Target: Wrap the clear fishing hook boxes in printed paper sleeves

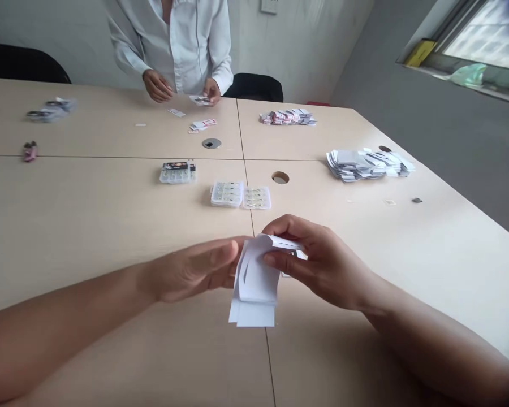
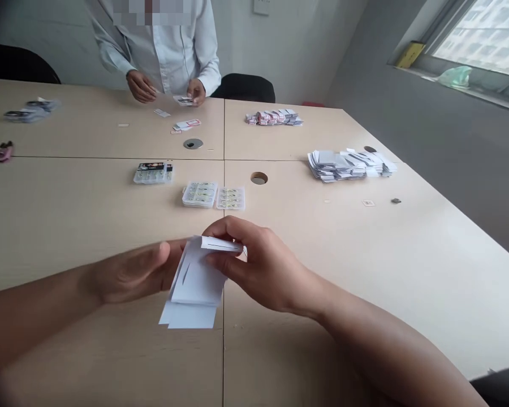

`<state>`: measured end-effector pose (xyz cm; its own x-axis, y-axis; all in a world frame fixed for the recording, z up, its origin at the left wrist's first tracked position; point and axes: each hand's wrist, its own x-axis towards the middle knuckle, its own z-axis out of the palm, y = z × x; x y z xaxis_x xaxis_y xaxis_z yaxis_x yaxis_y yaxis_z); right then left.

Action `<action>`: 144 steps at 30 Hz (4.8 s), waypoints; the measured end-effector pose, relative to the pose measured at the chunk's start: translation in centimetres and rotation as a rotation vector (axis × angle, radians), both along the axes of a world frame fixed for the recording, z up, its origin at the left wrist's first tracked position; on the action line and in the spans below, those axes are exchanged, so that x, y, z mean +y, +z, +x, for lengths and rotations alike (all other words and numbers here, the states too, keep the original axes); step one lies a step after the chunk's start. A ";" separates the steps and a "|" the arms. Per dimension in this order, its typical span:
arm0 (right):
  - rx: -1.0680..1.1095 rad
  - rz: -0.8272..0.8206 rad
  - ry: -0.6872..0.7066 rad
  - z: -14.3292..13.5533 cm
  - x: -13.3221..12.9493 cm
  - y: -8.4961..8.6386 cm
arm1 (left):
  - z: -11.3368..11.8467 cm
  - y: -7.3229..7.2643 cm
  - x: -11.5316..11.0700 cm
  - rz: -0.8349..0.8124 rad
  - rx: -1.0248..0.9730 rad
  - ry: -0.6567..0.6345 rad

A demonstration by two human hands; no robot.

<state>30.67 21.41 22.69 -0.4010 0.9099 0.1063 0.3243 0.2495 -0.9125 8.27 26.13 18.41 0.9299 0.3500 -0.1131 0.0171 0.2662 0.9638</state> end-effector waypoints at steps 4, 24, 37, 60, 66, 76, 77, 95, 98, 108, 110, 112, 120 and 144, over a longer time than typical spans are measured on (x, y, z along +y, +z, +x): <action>0.102 -0.017 0.001 -0.7 -0.8 -1.6 | 0.3 -0.4 -1.2 -0.299 -0.044 -0.118; -0.237 0.777 -0.185 0.2 -0.6 -3.5 | 0.5 0.2 -1.7 -0.491 0.032 0.077; -0.294 0.724 -0.215 -0.6 -1.0 -3.9 | 0.5 0.3 -1.4 -0.443 0.007 0.025; -0.239 0.339 -0.151 -0.8 -0.6 -3.0 | 0.3 1.1 -0.9 0.334 0.437 0.136; -0.340 0.289 -0.142 -0.4 0.4 -3.7 | -0.8 0.9 0.6 0.758 0.612 0.263; -0.578 0.392 -0.031 -0.4 0.9 -6.6 | -1.5 0.4 1.1 1.097 0.729 0.162; -0.594 0.392 -0.034 -0.4 0.9 -6.5 | -1.7 0.6 1.1 1.086 0.749 0.160; -0.647 0.370 -0.035 -0.8 0.5 -6.9 | -1.6 2.2 0.3 0.888 0.764 0.081; -0.641 0.377 -0.029 -0.8 0.4 -7.0 | -1.8 2.4 0.3 0.911 0.773 0.036; -0.653 0.396 0.007 -1.0 0.2 -7.0 | -2.7 2.2 0.5 0.924 0.794 -0.130; -0.655 0.399 0.006 -1.0 0.3 -7.1 | -2.8 2.2 0.5 0.918 0.807 -0.141; -0.655 0.406 0.003 -1.0 0.3 -7.1 | -3.0 2.2 0.5 0.916 0.817 -0.131; -0.646 0.433 -0.010 -0.9 0.1 -7.2 | -2.3 1.0 0.3 0.919 0.706 0.014; -0.658 0.451 -0.043 -0.9 0.4 -7.4 | -1.4 1.4 0.0 0.897 0.642 0.076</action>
